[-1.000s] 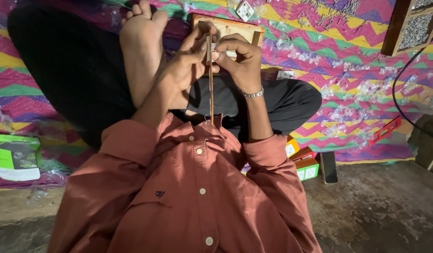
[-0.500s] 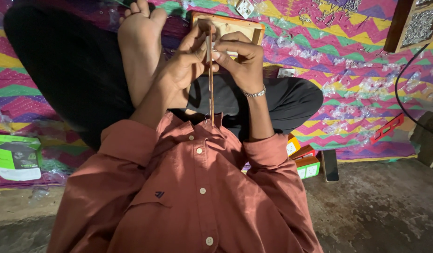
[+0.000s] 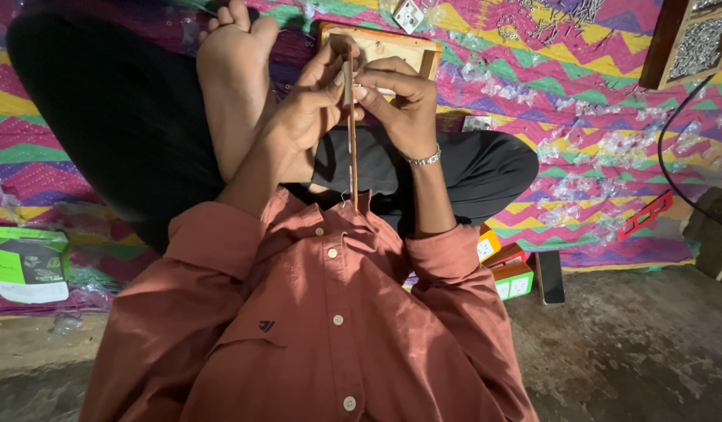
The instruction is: The person sits on a mat and assembles electrical socket units by inserting white plastic components into green and red frames. They pick up small metal screws from a wooden box and insert them into the sockets, occasionally using a screwdriver to tighten them. The person handles multiple socket frames and components throughout the clip.
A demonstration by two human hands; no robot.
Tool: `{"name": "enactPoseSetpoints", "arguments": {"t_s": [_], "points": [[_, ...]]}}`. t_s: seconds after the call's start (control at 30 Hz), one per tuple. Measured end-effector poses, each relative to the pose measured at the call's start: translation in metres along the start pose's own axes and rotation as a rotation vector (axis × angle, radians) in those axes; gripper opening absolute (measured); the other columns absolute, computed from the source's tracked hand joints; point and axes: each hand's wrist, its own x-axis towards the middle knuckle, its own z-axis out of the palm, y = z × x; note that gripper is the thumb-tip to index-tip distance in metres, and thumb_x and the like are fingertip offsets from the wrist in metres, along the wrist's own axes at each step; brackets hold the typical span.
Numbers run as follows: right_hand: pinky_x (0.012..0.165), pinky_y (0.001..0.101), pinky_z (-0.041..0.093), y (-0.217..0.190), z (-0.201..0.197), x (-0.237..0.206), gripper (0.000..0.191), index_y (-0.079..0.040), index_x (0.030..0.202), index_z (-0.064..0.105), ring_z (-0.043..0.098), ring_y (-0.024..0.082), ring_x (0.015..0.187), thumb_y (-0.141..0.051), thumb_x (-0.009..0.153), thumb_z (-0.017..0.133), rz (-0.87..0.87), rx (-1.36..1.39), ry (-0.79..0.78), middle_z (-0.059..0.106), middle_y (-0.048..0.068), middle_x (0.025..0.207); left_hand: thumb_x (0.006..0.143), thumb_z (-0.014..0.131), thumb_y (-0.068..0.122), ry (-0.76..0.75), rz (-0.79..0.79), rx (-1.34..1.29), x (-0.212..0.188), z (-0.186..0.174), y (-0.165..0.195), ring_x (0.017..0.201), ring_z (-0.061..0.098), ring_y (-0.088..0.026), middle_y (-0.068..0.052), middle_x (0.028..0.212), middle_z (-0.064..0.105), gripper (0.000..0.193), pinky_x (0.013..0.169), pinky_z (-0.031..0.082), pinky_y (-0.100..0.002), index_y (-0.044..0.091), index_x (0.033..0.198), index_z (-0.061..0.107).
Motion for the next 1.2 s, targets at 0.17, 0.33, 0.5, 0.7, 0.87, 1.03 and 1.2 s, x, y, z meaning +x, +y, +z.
{"name": "enactPoseSetpoints", "arguments": {"t_s": [0.17, 0.33, 0.5, 0.7, 0.87, 1.03, 1.2], "points": [[0.090, 0.0288, 0.056, 0.000, -0.001, 0.000, 0.011, 0.002, 0.105, 0.077, 0.069, 0.016, 0.100, -0.003, 0.096, 0.080, -0.042, -0.077, 0.003, 0.073, 0.009, 0.108, 0.106, 0.068, 0.012, 0.034, -0.016, 0.041, 0.000, 0.001, 0.002, 0.106, 0.065, -0.014, 0.000, 0.128, 0.056, 0.049, 0.087, 0.060, -0.035, 0.016, 0.149, 0.044], [0.086, 0.0276, 0.050, 0.011, 0.010, -0.003, 0.013, 0.002, 0.108, 0.071, 0.060, 0.014, 0.094, -0.009, 0.102, 0.074, -0.099, -0.069, 0.094, 0.067, 0.007, 0.102, 0.107, 0.070, 0.011, 0.015, -0.002, 0.064, 0.000, -0.004, -0.002, 0.106, 0.061, -0.009, 0.002, 0.125, 0.056, 0.047, 0.089, 0.053, -0.028, 0.017, 0.148, 0.047], [0.073, 0.0252, 0.045, 0.027, 0.031, -0.007, 0.016, 0.000, 0.109, 0.066, 0.053, 0.007, 0.080, -0.017, 0.110, 0.066, 0.038, 0.046, 0.276, 0.059, 0.000, 0.091, 0.102, 0.074, 0.005, -0.008, 0.004, 0.218, 0.006, -0.007, -0.009, 0.091, 0.049, -0.004, 0.009, 0.100, 0.049, 0.051, 0.082, 0.038, -0.020, 0.016, 0.145, 0.050], [0.073, 0.0237, 0.044, 0.042, 0.027, -0.011, 0.027, 0.000, 0.117, 0.068, 0.051, 0.005, 0.082, -0.023, 0.109, 0.056, 0.068, -0.022, 0.245, 0.062, -0.004, 0.093, 0.099, 0.060, 0.005, 0.246, -0.013, -0.033, 0.002, -0.021, -0.019, 0.110, 0.063, -0.015, -0.003, 0.127, 0.061, 0.054, 0.093, 0.052, -0.029, 0.017, 0.150, 0.046], [0.073, 0.0267, 0.051, 0.048, 0.027, -0.004, 0.024, 0.001, 0.111, 0.072, 0.059, 0.009, 0.084, -0.021, 0.105, 0.067, 0.220, -0.177, 0.384, 0.067, 0.003, 0.090, 0.086, 0.060, -0.004, 0.224, -0.123, 0.093, 0.007, -0.022, -0.022, 0.098, 0.060, -0.009, 0.004, 0.144, 0.058, 0.086, 0.070, 0.047, -0.021, 0.028, 0.161, 0.032], [0.091, 0.0276, 0.054, 0.048, 0.030, 0.007, 0.025, 0.002, 0.119, 0.067, 0.065, 0.011, 0.101, -0.018, 0.105, 0.059, -0.049, -0.076, 0.279, 0.072, 0.006, 0.109, 0.093, 0.060, 0.000, 0.282, -0.044, 0.101, 0.022, -0.017, -0.013, 0.094, 0.060, -0.011, -0.004, 0.129, 0.056, 0.082, 0.060, 0.043, -0.022, 0.022, 0.167, 0.033], [0.090, 0.0289, 0.053, 0.055, 0.029, 0.006, 0.023, 0.002, 0.120, 0.068, 0.064, 0.012, 0.100, -0.012, 0.104, 0.059, -0.004, -0.036, 0.281, 0.071, 0.007, 0.107, 0.090, 0.054, 0.000, 0.277, 0.025, 0.131, 0.025, -0.013, -0.008, 0.093, 0.061, -0.013, -0.002, 0.127, 0.055, 0.078, 0.070, 0.051, -0.024, 0.019, 0.163, 0.035]]}}
